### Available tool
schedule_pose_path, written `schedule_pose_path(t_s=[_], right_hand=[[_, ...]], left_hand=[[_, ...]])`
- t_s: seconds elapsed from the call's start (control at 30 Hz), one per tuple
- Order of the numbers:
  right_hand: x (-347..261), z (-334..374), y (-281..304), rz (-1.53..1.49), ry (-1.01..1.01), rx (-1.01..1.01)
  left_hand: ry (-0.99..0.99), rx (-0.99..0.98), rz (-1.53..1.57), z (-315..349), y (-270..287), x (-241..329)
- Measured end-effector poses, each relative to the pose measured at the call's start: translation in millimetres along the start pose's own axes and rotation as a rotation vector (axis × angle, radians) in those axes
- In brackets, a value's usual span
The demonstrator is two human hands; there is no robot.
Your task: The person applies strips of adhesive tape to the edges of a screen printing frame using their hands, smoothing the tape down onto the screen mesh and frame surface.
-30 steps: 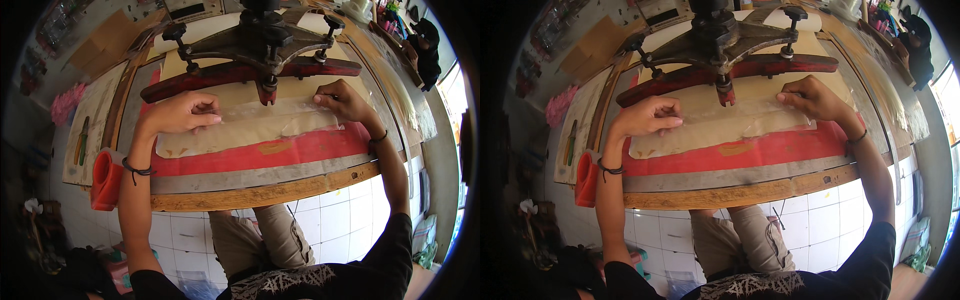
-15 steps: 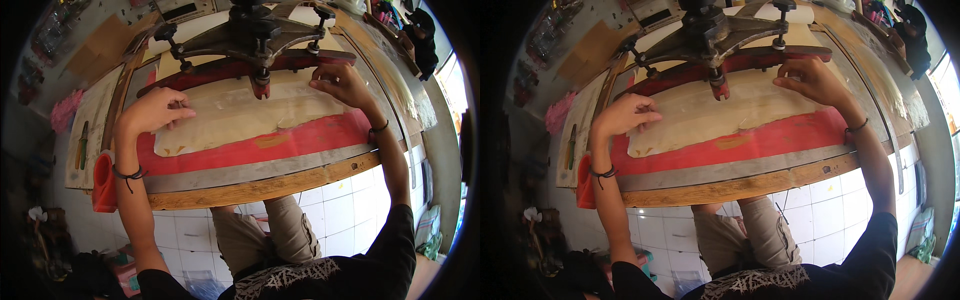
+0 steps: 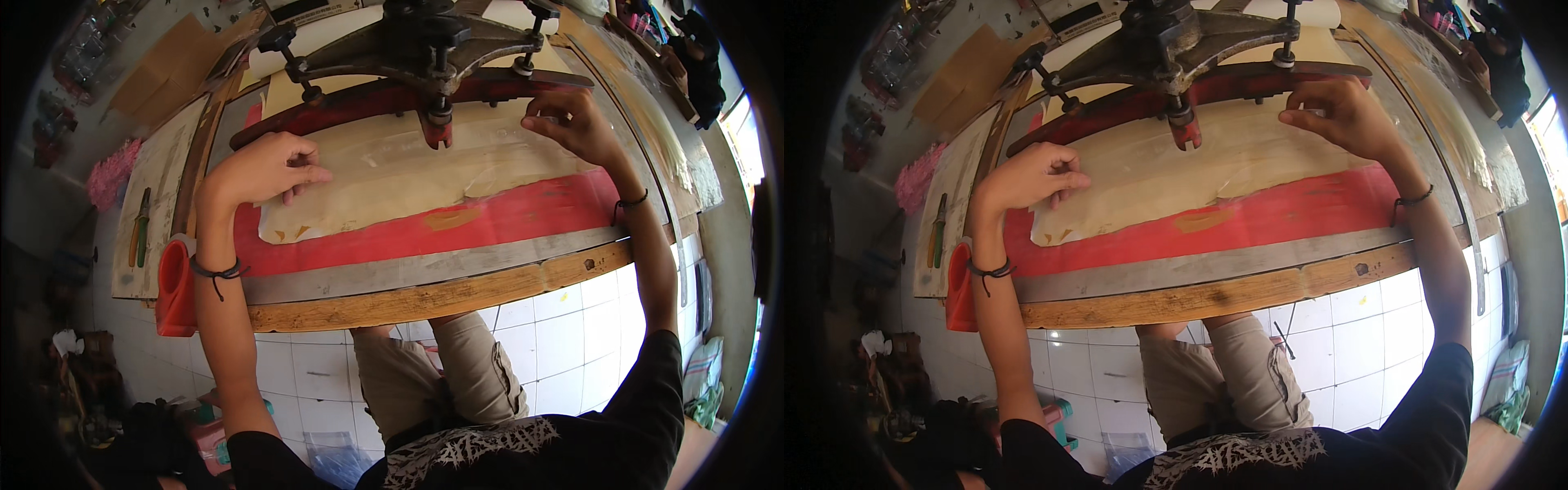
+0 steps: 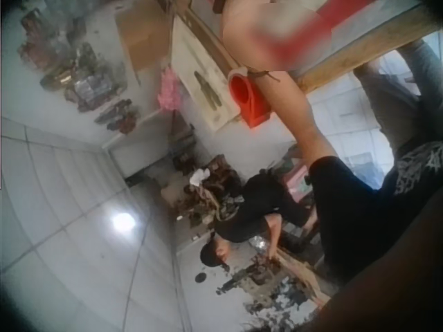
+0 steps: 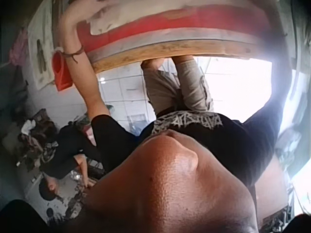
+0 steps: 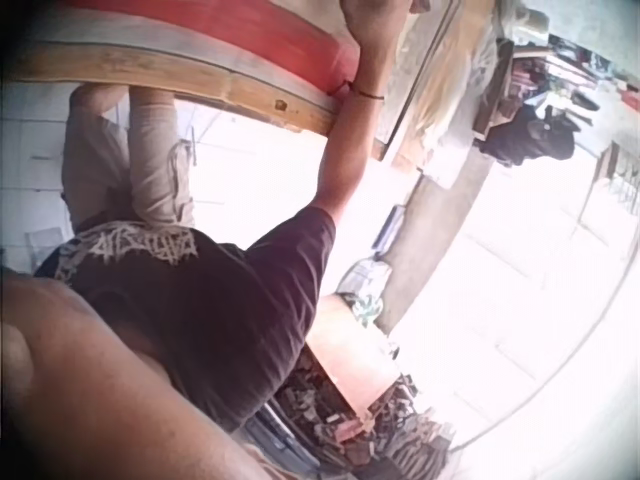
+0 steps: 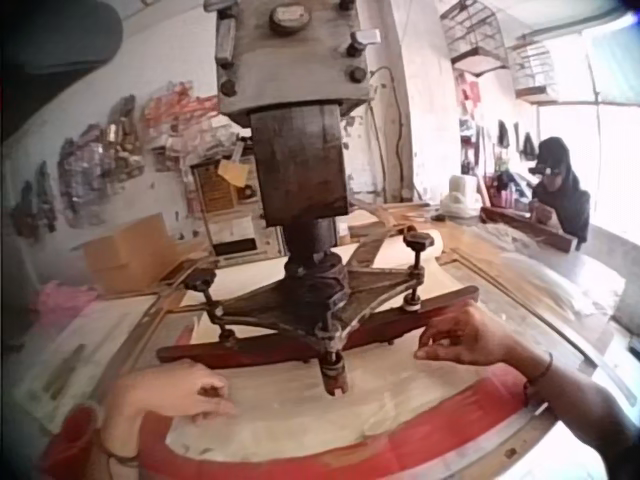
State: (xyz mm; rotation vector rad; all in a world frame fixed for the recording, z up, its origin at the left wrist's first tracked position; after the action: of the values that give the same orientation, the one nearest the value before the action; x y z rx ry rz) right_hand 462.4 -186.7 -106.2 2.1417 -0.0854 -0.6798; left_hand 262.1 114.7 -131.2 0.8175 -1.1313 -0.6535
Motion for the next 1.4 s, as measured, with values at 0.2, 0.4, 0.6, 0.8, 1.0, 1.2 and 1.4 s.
schedule_pose_path(t_s=[0.2,0.4,0.6,0.8,1.0,1.2,1.4], right_hand=[[-28.7,-3.0,15.2,0.160,0.371,0.239],[-48.4,8.9,-1.2,0.006,0.385,-0.057],[-46.2,12.8,-19.0,-0.003,0.407,-0.146],[-28.5,7.6,-14.8,0.082,0.254,-0.045],[-22.0,7.3,-10.9,0.146,0.212,-0.028],[-20.6,8.6,-8.4,0.218,0.207,0.010],[-16.9,10.2,-8.9,0.234,0.232,0.007]], left_hand=[[0.155,0.212,-0.242,11.3,21.3,2.5],[0.082,0.311,-0.345,43.7,28.1,32.2],[-0.255,0.064,-0.253,42.1,-18.4,57.3],[-0.256,0.198,-0.351,31.8,-39.2,59.0],[-0.264,0.211,-0.377,27.0,-45.8,61.1],[-0.298,0.252,-0.394,20.7,-50.8,61.2],[-0.337,0.360,-0.467,19.6,-47.9,63.9]])
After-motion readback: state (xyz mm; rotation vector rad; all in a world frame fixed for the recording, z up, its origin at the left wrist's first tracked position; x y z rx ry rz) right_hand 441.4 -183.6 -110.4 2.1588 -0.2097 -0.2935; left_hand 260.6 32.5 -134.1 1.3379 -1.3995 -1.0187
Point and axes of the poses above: each hand's wrist, its own z-axis away from the middle knuckle, its own y-axis out of the back of the hand, x = y × z, the point moved 7 cm from there along -z, towards the middle knuckle, and after that the axes turned 11 degrees about x, right-handed, at the moved point
